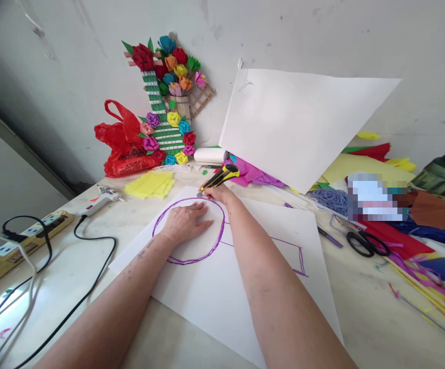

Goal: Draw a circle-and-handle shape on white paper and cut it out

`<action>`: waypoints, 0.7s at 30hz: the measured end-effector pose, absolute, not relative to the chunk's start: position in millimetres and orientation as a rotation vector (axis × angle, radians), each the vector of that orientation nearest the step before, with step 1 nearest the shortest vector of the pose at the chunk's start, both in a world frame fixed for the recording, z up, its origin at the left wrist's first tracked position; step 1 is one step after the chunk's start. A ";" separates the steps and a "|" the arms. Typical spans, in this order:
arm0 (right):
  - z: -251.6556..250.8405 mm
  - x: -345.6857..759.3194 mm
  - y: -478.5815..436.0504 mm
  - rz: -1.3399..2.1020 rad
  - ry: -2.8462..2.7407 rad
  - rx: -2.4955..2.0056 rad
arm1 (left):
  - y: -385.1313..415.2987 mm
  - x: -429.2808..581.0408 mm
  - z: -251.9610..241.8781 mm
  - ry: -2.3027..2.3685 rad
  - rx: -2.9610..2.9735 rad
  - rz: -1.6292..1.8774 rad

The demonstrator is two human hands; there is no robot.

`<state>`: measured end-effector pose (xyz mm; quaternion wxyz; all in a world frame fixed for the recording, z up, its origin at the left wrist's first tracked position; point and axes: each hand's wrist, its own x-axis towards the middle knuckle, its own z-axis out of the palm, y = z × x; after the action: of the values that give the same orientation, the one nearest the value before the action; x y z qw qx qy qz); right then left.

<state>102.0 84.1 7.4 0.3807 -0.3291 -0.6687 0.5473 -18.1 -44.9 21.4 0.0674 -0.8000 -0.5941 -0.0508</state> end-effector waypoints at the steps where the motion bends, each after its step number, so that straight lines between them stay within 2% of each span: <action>1: 7.1 102.5 85.1 1.398 -1.713 -0.842 | -45.0 -18.0 21.6 -1.790 -2.412 -0.156; 21: 15.6 107.5 79.3 1.428 -1.713 -0.903 | -43.4 -18.8 20.0 -1.768 -2.409 -0.119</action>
<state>107.5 79.3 15.6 0.3596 -0.3501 -0.6643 0.5539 -18.8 -43.4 20.0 0.0754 -0.8031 -0.5897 -0.0397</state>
